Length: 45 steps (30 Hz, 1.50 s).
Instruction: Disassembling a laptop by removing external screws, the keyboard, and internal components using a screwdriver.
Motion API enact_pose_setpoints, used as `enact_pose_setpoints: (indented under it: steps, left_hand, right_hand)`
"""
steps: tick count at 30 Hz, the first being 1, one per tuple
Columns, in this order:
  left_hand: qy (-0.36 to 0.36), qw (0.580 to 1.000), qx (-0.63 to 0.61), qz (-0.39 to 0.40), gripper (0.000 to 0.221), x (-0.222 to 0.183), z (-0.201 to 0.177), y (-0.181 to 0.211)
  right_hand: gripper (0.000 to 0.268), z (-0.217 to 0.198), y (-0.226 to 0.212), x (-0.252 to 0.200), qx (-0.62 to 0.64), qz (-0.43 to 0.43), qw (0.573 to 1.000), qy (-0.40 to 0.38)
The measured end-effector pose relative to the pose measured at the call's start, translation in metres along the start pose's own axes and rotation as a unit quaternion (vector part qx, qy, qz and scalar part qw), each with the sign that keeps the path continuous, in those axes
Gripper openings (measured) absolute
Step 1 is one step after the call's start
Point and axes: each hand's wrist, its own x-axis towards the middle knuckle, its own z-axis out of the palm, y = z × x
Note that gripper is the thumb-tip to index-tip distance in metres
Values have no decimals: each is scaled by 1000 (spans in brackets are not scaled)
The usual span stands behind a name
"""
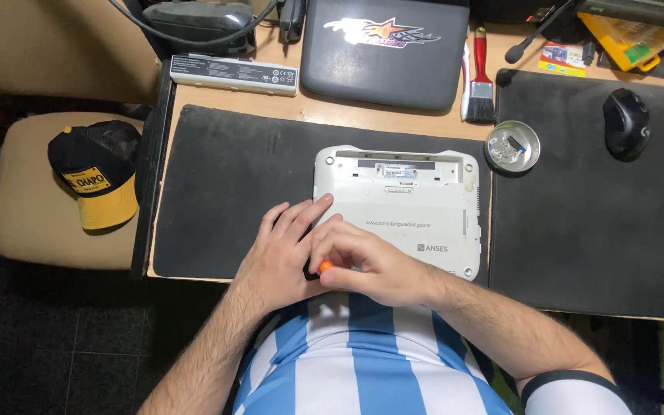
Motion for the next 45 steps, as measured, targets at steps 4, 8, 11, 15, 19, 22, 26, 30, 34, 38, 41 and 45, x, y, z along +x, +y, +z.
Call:
enact_pose_setpoints:
  steps: [4, 8, 11, 15, 19, 22, 26, 30, 34, 38, 41, 45]
  left_hand:
    - [-6, 1000, -3, 2, 109, 0, 3, -2]
    - [0, 1000, -10, -2, 105, 0, 2, -1]
    - [-5, 1000, -7, -4, 105, 0, 3, -1]
    - [-15, 1000, -15, 0, 111, 0, 2, -2]
    - [3, 1000, -5, -2, 99, 1, 0, 1]
    - [-1, 1000, -7, -7, 101, 0, 2, 0]
    - [-15, 1000, -4, -5, 108, 1, 1, 0]
    - [0, 1000, -1, -9, 103, 0, 3, 1]
    - [0, 1000, -7, -11, 106, 0, 3, -1]
    - [-2, 1000, -12, -7, 109, 0, 2, 1]
    - [-2, 1000, -8, -5, 108, 0, 3, 0]
    - [-4, 1000, -4, -8, 107, 0, -2, 2]
  right_hand:
    - [41, 1, -8, 0, 25, -1, 999, -23]
    - [36, 4, 17, -5, 75, 29, 997, -20]
    - [33, 1, 16, -2, 49, 17, 999, -13]
    - [43, 2, 5, -4, 52, 19, 998, -18]
    - [42, 7, 22, -7, 84, 24, 996, -17]
    - [39, 4, 15, -4, 62, 29, 998, -11]
    - [38, 3, 0, -2, 62, 13, 998, 2]
    - [38, 12, 27, -8, 96, 5, 995, 7]
    - [33, 7, 9, -5, 74, 5, 997, 6]
    - [33, 10, 13, -7, 98, -3, 995, 13]
    - [34, 11, 30, -8, 98, -3, 995, 14]
    - [32, 8, 23, -5, 44, 2, 999, 25]
